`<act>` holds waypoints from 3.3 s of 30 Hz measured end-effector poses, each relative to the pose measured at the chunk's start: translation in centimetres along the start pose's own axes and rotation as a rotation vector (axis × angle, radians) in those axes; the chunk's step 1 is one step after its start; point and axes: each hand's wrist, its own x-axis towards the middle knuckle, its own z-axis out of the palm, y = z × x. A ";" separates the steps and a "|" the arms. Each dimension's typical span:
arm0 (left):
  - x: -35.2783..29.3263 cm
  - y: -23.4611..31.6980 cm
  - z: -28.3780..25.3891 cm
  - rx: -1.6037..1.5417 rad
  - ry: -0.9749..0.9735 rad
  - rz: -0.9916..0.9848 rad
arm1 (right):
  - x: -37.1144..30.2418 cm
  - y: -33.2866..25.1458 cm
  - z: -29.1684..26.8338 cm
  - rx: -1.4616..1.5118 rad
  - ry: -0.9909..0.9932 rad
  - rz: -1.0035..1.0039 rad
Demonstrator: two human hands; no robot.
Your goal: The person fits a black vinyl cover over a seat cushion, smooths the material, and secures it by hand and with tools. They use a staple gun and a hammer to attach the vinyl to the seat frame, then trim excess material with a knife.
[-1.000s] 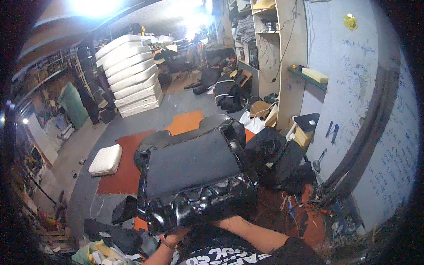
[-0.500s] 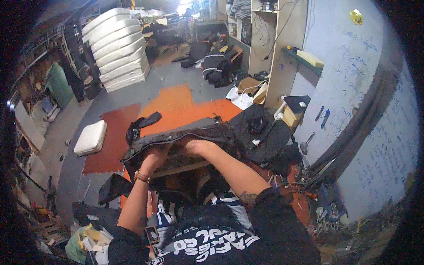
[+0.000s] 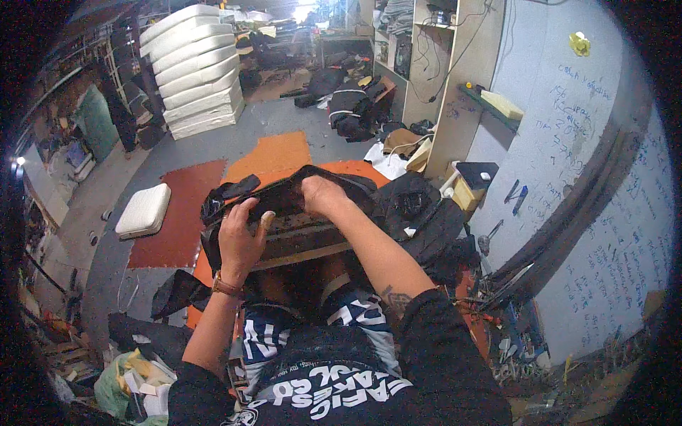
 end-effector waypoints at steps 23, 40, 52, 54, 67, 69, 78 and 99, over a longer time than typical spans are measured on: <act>-8.6 -1.6 5.4 -0.011 -0.361 0.059 | -3.2 -6.2 -1.8 -0.152 -0.130 -0.224; -4.9 -4.2 9.9 -0.145 -0.345 0.234 | 1.8 -4.3 0.7 -0.242 -0.390 -0.236; -5.5 -5.3 9.2 -0.129 -0.642 0.110 | -1.8 -3.2 5.5 -0.200 -0.232 -0.090; -5.5 -5.2 9.6 -0.148 -0.633 0.098 | -2.1 -4.4 4.8 -0.173 -0.211 -0.071; -6.9 -5.9 10.0 -0.083 -0.563 0.142 | -3.8 -6.9 4.3 -0.127 -0.317 0.192; -7.1 -5.3 9.8 -0.095 -0.517 0.122 | -3.2 -4.0 6.1 -0.406 -0.362 -0.052; -7.6 -3.8 -1.2 -0.150 -0.216 0.165 | -5.9 -4.0 12.0 0.069 -0.272 0.213; -4.4 -2.9 4.0 0.115 -0.547 0.308 | 7.4 2.1 -5.6 -0.381 1.033 -0.035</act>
